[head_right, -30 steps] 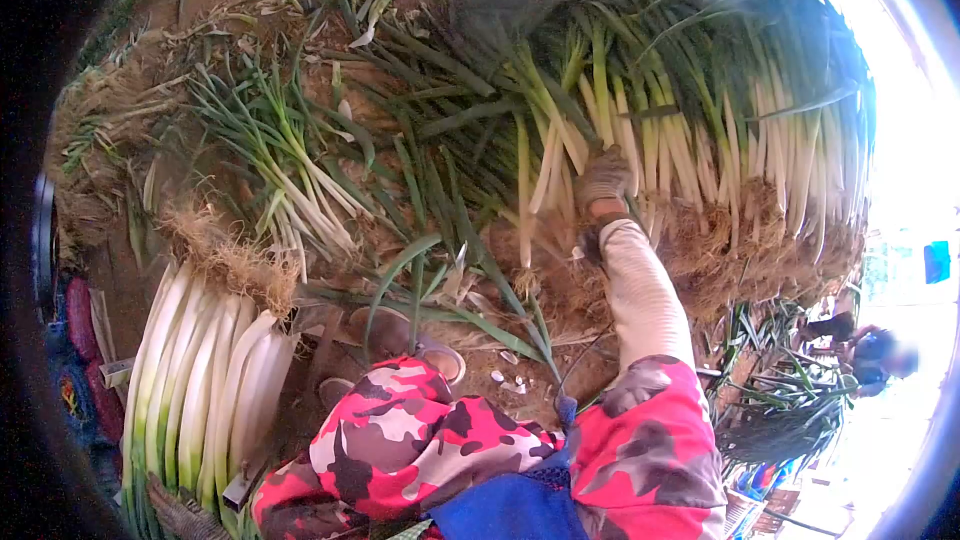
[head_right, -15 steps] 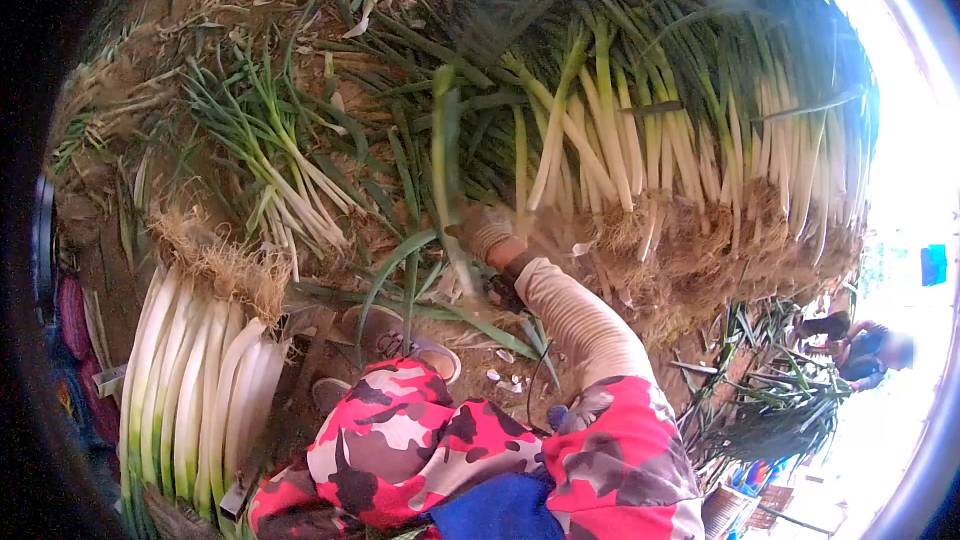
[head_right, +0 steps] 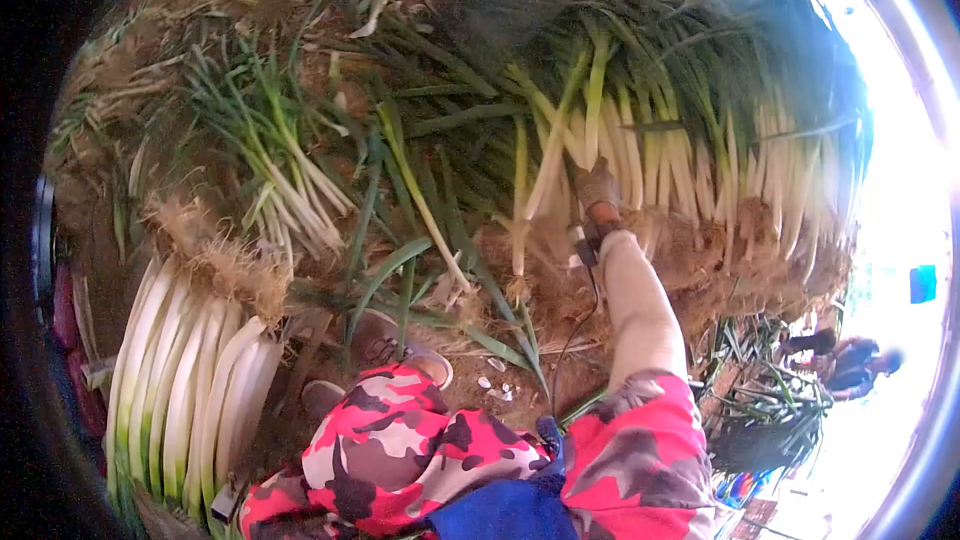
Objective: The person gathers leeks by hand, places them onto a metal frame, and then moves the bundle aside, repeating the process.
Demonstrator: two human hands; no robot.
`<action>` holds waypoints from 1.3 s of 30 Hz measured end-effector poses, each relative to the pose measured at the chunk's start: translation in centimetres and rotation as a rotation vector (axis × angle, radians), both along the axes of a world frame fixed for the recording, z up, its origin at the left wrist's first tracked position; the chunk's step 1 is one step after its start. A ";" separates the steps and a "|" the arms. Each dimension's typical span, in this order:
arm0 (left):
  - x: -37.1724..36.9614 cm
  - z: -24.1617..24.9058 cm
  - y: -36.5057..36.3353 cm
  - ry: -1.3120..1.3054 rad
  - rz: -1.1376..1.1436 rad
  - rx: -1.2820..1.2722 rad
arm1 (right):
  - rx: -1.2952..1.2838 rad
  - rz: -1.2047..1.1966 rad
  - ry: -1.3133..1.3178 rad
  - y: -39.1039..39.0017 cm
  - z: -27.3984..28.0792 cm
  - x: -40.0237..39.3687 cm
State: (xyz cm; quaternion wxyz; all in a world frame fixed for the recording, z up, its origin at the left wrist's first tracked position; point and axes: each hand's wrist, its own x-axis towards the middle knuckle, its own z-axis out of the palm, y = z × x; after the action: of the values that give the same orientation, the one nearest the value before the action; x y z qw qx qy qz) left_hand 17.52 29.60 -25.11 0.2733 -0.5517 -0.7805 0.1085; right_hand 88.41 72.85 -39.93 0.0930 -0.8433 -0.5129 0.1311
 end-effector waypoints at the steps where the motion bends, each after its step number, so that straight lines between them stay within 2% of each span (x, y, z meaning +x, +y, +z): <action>1: -0.6 -0.1 -0.5 -0.010 -0.003 -0.002 | 0.090 0.044 0.165 -0.9 -0.5 -1.7; 2: -1.7 -0.4 -1.3 -0.021 -0.005 0.007 | 0.140 0.104 0.483 -2.2 -0.1 -3.0; 3: -2.7 -1.1 -2.2 -0.066 -0.013 0.021 | 0.144 0.177 0.835 -4.1 2.3 -7.8; 4: -4.0 -2.2 -3.4 -0.099 -0.023 0.040 | 0.097 0.048 1.163 -6.3 5.1 -13.0; 5: -3.7 -2.1 -3.9 -0.093 -0.004 0.037 | 0.100 0.054 1.399 -6.9 1.0 -12.6; 6: -1.3 -0.6 -2.6 -0.058 0.119 -0.025 | 0.074 -0.048 1.533 -8.6 3.8 -17.3; 7: 0.1 0.5 -1.0 -0.039 0.226 -0.064 | 0.075 0.010 1.590 -8.7 3.5 -19.2; 10: 2.0 2.0 0.7 -0.050 0.289 -0.099 | 0.052 0.093 1.806 -3.6 -1.7 -16.4; 11: 1.9 1.9 0.7 -0.068 0.300 -0.096 | -0.194 -0.061 2.402 -1.4 -0.4 -17.3; 13: 1.9 1.7 0.7 -0.095 0.302 -0.086 | -0.198 0.189 2.582 -1.9 5.8 -22.7; 14: 1.9 1.7 0.6 -0.100 0.296 -0.080 | -0.334 0.228 2.655 -2.9 9.4 -25.4; 15: 2.3 3.1 0.9 -0.096 0.286 -0.074 | -0.168 0.420 2.395 -4.9 14.1 -28.1; 16: 2.4 3.3 0.9 -0.104 0.279 -0.063 | 0.130 0.304 2.108 -8.5 18.8 -32.2; 17: 2.5 3.3 0.8 -0.117 0.282 -0.055 | 0.205 0.506 1.956 -10.0 20.1 -34.4; 19: 2.5 3.5 0.8 -0.140 0.281 -0.050 | 0.279 0.739 1.831 -13.3 22.2 -38.9; 23: 2.6 4.0 0.6 -0.174 0.271 -0.043 | -0.102 1.248 1.669 -15.1 21.7 -43.5; 26: 2.2 6.1 0.5 -0.322 0.228 -0.068 | 0.139 1.638 1.006 -11.7 20.7 -48.2; 27: 1.9 7.1 0.6 -0.395 0.202 -0.077 | 0.500 1.841 0.970 -10.1 18.6 -50.1; 28: 1.2 7.8 0.8 -0.553 0.144 0.106 | 0.447 1.878 0.803 -8.7 17.4 -51.4; 30: -0.5 9.9 2.0 -0.484 0.063 0.143 | 0.283 1.904 0.442 -7.1 16.1 -54.2; 32: -2.0 12.1 4.0 -0.406 -0.002 0.149 | 0.291 1.982 0.308 -5.8 12.8 -57.2; 33: -3.4 12.3 4.9 -0.371 0.012 0.062 | 0.296 2.019 0.239 -5.3 11.6 -58.4; 35: -6.1 12.0 6.3 -0.298 0.040 -0.114 | 0.311 2.004 0.401 -4.8 11.5 -59.7; 37: -9.0 9.3 6.5 -0.308 0.084 -0.142 | 0.359 1.985 0.610 -4.8 12.8 -60.0; 39: -11.1 8.3 7.3 -0.377 0.112 -0.154 | 0.424 1.961 0.629 -4.4 13.7 -60.2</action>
State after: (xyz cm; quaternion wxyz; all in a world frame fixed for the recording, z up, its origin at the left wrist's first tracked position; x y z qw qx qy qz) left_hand 6.44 36.93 -16.85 0.0732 -0.5372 -0.8367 0.0778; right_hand 28.23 68.49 -26.27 0.2207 0.0471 -0.9361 0.2697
